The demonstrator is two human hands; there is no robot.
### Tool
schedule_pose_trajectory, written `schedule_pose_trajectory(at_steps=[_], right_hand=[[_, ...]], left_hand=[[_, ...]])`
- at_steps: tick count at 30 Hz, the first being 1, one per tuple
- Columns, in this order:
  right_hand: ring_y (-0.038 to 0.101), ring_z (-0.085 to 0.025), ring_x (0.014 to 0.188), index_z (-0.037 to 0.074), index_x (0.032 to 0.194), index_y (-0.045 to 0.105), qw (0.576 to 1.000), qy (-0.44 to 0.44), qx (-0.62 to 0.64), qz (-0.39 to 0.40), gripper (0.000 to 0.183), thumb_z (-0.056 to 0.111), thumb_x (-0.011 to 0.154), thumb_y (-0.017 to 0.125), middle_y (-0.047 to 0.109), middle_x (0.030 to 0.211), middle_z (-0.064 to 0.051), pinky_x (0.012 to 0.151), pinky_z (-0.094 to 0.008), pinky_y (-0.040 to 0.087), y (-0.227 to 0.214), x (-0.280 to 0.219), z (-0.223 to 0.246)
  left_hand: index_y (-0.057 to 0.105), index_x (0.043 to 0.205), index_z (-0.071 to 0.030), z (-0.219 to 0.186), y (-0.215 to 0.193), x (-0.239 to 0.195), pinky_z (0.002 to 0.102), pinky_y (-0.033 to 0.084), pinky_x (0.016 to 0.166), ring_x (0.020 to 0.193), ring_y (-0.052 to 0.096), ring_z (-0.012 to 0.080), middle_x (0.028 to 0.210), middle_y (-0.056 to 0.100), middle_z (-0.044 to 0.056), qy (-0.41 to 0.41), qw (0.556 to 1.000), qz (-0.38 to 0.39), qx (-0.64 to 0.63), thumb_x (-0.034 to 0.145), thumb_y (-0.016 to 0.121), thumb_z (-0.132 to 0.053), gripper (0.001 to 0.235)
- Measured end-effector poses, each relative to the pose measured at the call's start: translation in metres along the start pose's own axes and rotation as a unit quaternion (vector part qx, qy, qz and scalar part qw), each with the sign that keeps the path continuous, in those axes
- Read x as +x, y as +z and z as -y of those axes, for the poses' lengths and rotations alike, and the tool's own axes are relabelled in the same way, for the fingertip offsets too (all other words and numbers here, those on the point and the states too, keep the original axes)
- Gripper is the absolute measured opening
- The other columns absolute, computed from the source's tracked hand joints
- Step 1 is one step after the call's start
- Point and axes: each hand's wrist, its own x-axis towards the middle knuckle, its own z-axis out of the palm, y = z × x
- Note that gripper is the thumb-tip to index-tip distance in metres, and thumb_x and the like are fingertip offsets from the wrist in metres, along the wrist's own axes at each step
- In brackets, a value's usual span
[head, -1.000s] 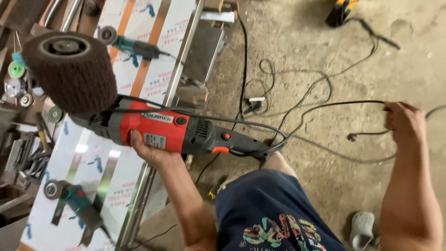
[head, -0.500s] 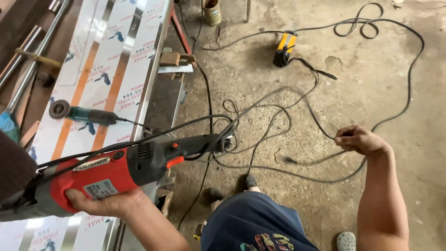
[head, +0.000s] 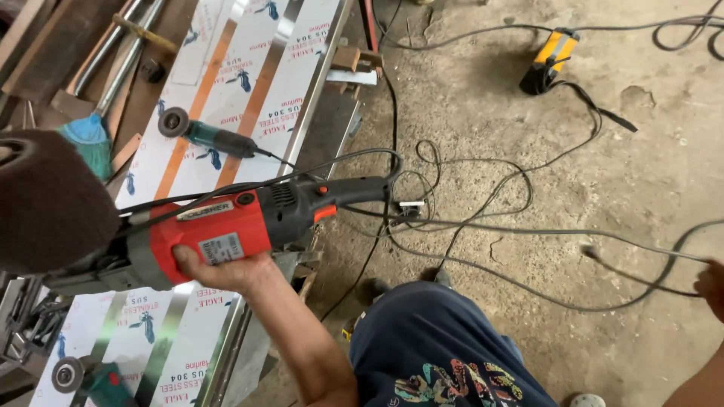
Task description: The person polishes the edges and surfaces of a stainless steel sheet using a power polisher.
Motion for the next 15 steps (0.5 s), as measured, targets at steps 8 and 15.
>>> schedule_pose_trajectory(at_steps=[8,15], right_hand=[[0.033,-0.015,0.053,0.017,0.101,0.064,0.946,0.129,-0.133,-0.267,0.032,0.047,0.111,0.066,0.039,0.067,0.001,0.047,-0.034,0.025,0.105,0.016,0.130],[0.053,-0.025,0.075,0.004,0.107,0.069,0.937,0.031,-0.346,0.040,0.034,0.036,0.099,0.078,0.060,0.089,-0.015,0.065,-0.041,0.048,0.210,0.054,0.210]], left_hand=[[0.060,0.141,-0.009,-0.033,-0.014,0.023,0.047,0.064,0.099,0.110,0.071,0.0281,0.129,0.069,0.011,-0.126,0.991,0.008,-0.031,0.091,0.076,-0.046,0.064],[0.059,0.141,-0.002,-0.031,-0.103,0.039,0.050,0.065,0.101,0.116,0.070,0.0353,0.128,0.067,0.015,-0.185,0.957,0.072,0.213,0.071,0.078,-0.012,0.073]])
